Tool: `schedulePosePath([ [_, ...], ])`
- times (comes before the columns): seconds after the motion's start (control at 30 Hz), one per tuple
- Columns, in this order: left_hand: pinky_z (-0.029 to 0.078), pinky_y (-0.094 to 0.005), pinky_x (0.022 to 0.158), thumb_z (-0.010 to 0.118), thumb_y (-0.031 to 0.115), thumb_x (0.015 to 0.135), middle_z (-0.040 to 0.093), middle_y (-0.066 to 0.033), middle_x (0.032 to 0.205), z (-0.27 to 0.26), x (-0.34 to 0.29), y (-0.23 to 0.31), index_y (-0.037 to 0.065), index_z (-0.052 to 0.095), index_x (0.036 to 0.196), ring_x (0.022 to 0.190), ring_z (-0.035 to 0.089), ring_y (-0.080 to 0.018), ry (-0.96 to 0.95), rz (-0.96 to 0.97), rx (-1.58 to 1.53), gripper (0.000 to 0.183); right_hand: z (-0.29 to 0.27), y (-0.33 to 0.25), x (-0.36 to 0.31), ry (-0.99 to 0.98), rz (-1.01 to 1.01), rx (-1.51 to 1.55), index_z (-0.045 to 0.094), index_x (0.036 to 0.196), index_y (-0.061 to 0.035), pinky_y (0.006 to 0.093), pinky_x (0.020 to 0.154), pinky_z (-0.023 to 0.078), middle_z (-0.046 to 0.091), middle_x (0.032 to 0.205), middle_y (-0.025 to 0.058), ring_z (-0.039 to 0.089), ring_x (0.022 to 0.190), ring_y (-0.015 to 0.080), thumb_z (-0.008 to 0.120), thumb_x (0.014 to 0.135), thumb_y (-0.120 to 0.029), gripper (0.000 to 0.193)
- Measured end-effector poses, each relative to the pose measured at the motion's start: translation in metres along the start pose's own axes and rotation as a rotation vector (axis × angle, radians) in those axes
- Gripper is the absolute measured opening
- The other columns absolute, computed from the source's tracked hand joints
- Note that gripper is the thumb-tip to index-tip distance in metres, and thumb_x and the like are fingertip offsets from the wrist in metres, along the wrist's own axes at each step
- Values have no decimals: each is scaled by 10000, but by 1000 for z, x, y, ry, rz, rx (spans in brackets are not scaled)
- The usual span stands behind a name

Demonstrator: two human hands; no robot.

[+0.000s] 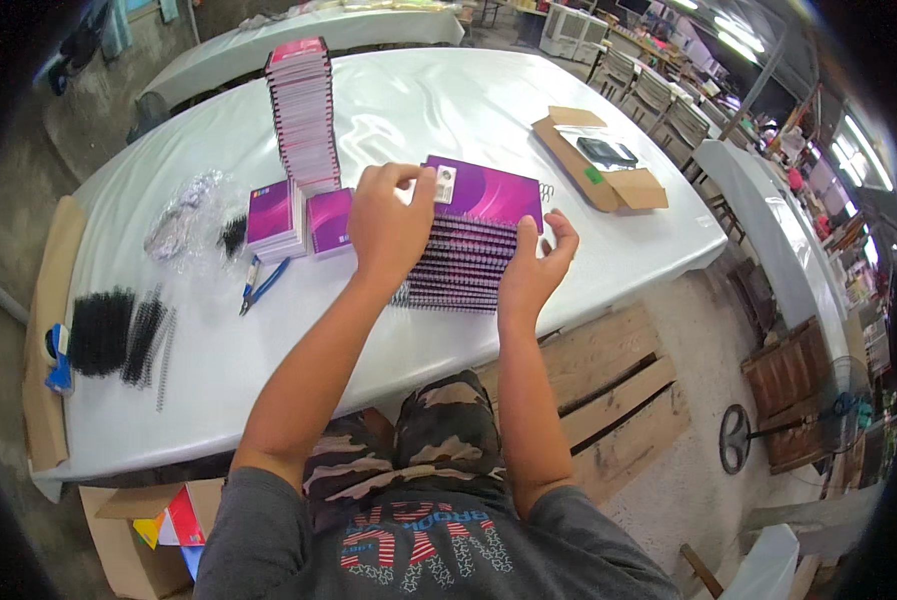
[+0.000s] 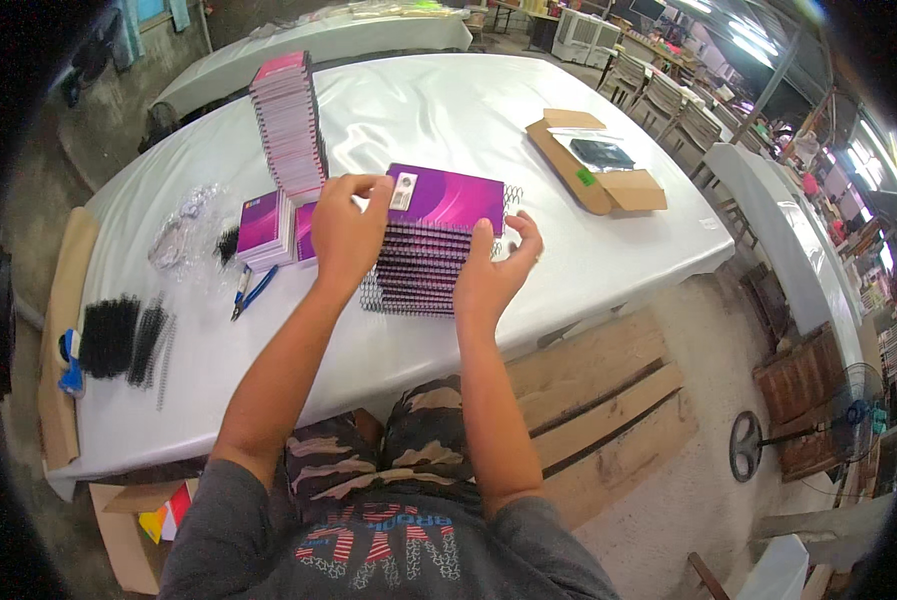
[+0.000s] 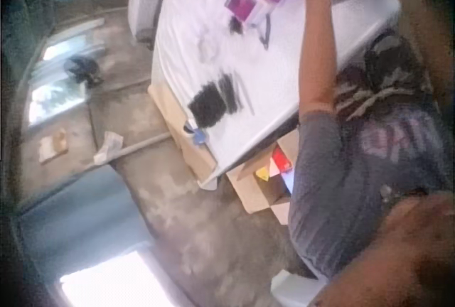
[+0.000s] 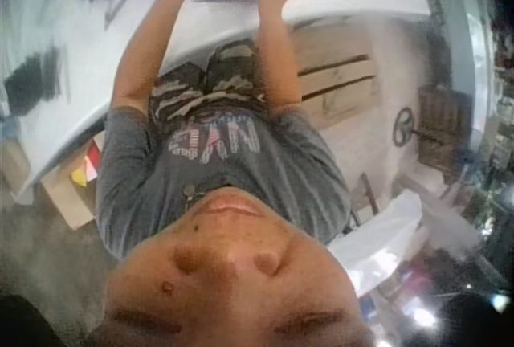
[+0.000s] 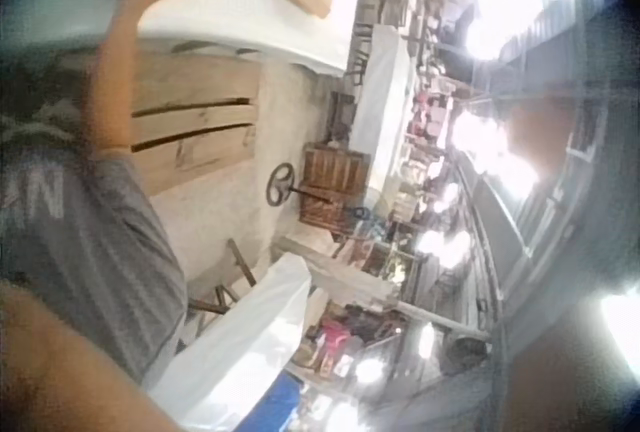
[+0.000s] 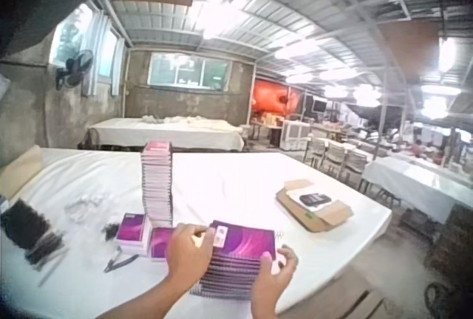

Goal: The person inserts spiral coils into the pre-punched holes of notebook covers and paper stacks by hand, then uses pliers to crimp the ends of the wire.

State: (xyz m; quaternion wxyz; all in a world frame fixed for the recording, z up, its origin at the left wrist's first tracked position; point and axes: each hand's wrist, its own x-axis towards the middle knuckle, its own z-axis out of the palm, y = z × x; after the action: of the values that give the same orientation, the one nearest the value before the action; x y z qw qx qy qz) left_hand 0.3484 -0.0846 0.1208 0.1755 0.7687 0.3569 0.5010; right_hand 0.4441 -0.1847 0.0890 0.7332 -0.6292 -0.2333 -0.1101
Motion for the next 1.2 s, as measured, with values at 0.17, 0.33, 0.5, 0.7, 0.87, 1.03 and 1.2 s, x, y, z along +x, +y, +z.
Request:
schedulePosePath([
  [0.17, 446, -291, 606, 634, 174, 799, 591, -62, 720, 9, -17, -2, 14, 592, 787, 625, 547, -152, 160, -186, -318, 167, 2, 1, -7, -167, 35, 210, 434, 1278, 38, 311, 917, 392, 541, 1185, 171, 521, 1055, 210, 466, 931, -226, 437],
  [0.33, 432, -265, 571, 662, 192, 807, 597, -50, 669, 14, -17, -7, 1, 588, 773, 580, 522, -109, 243, -218, -457, 207, 4, 1, -10, -130, 21, 185, 487, 1240, 33, 293, 844, 434, 609, 1072, 143, 568, 938, 177, 485, 931, -261, 427],
  [0.5, 429, -272, 550, 671, 268, 817, 598, -51, 632, 4, -11, -4, 5, 593, 769, 523, 507, -105, 184, -301, -494, 278, 1, 1, -6, -135, 49, 163, 484, 1240, 42, 294, 853, 429, 600, 1095, 146, 559, 959, 176, 502, 923, -259, 437],
  [0.7, 428, -265, 549, 516, 214, 892, 598, -58, 657, -18, 28, -76, 20, 625, 929, 582, 540, -111, 246, -262, -263, 225, -11, -4, -14, -76, -95, 142, 400, 1296, 50, 383, 1011, 297, 438, 1318, 174, 429, 1176, 221, 494, 918, -226, 478],
  [0.87, 451, -384, 836, 547, 220, 835, 602, -174, 1095, -3, -4, -171, 32, 571, 1115, 990, 584, -299, -506, 67, 362, 339, -15, -18, -57, 7, -388, 125, 397, 1251, 51, 387, 1017, 267, 454, 1262, 149, 386, 1192, 232, 453, 910, -166, 408],
  [1.03, 432, -359, 910, 574, 160, 817, 569, -133, 1185, -49, -49, -148, 56, 555, 1168, 1103, 541, -244, -459, 150, 297, 367, -22, 12, -112, -648, 123, 402, 452, 1216, 16, 338, 939, 367, 555, 1108, 141, 514, 1047, 207, 464, 907, -166, 359],
  [1.2, 443, -345, 905, 591, 190, 819, 597, -116, 1146, -82, -71, -142, 88, 588, 1150, 1089, 553, -248, -520, 95, 277, 346, 0, 29, -144, -1048, 1115, 755, 466, 1226, -11, 323, 855, 451, 602, 1066, 129, 591, 969, 205, 455, 925, -238, 377],
])
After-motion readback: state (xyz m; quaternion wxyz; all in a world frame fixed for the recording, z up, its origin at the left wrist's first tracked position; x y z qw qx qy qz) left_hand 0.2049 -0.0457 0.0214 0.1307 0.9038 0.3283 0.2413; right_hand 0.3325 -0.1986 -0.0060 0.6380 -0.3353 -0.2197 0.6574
